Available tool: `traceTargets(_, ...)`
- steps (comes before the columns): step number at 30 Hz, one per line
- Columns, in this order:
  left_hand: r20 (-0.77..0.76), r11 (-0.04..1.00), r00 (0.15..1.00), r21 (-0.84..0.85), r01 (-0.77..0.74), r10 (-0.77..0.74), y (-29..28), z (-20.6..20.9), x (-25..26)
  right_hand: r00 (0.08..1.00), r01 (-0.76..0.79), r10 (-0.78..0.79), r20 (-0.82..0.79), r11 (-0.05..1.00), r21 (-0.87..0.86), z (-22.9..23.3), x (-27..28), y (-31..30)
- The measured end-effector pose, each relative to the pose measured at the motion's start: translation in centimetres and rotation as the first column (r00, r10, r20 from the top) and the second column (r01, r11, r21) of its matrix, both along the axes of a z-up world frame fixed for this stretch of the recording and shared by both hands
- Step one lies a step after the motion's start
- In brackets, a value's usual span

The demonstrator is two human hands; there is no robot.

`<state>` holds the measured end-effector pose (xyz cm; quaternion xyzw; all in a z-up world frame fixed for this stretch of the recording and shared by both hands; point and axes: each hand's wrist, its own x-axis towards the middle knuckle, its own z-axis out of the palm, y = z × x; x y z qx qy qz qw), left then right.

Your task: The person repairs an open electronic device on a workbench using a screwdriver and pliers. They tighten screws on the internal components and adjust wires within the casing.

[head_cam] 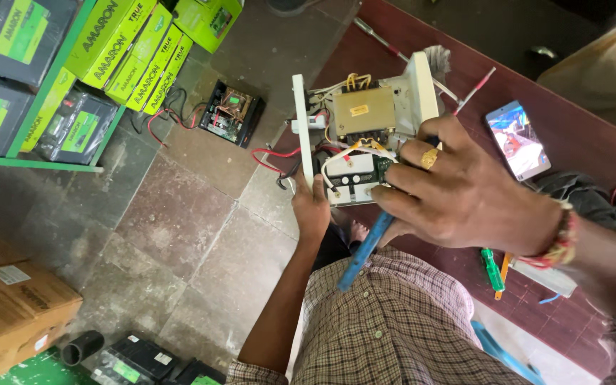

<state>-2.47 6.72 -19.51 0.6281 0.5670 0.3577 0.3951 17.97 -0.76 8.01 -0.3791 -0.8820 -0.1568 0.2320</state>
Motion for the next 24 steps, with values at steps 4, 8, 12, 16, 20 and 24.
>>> traceTargets(4, 0.175, 0.993, 0.979, 0.081, 0.09, -0.103, -0.3, 0.1, -0.8, 0.988, -0.088, 0.109, 0.113, 0.981, -0.175, 1.4, 0.2, 0.0)
traceTargets(8, 0.274, 0.989, 0.952, -0.028, 0.147, -0.134, -1.6, -0.3, -1.6, 0.978, -0.092, 0.135, 0.156, 0.962, -0.257, 4.1, 0.3, 0.5)
traceTargets(12, -0.015, 0.931, 0.984, 0.32, 0.174, -0.179, -3.0, -0.6, -2.1, 0.968, -0.123, 0.177, 0.18, 0.953, -0.277, 5.2, -0.5, 1.6)
traceTargets(16, 0.014, 0.966, 0.988, 0.214, 0.148, -0.155, -3.5, -0.7, -1.4, 0.959, -0.156, 0.224, 0.174, 0.929, -0.336, 3.9, -1.8, 3.2)
traceTargets(20, 0.004, 0.97, 0.991, 0.205, 0.13, -0.133, -3.7, -0.8, -1.2, 0.953, -0.175, 0.249, 0.173, 0.918, -0.357, 3.3, -2.1, 3.9)
traceTargets(24, -0.016, 0.964, 0.993, 0.236, 0.12, -0.119, -3.6, -0.8, -1.0, 0.953, -0.204, 0.275, 0.129, 0.895, -0.398, 3.6, -2.3, 4.0)
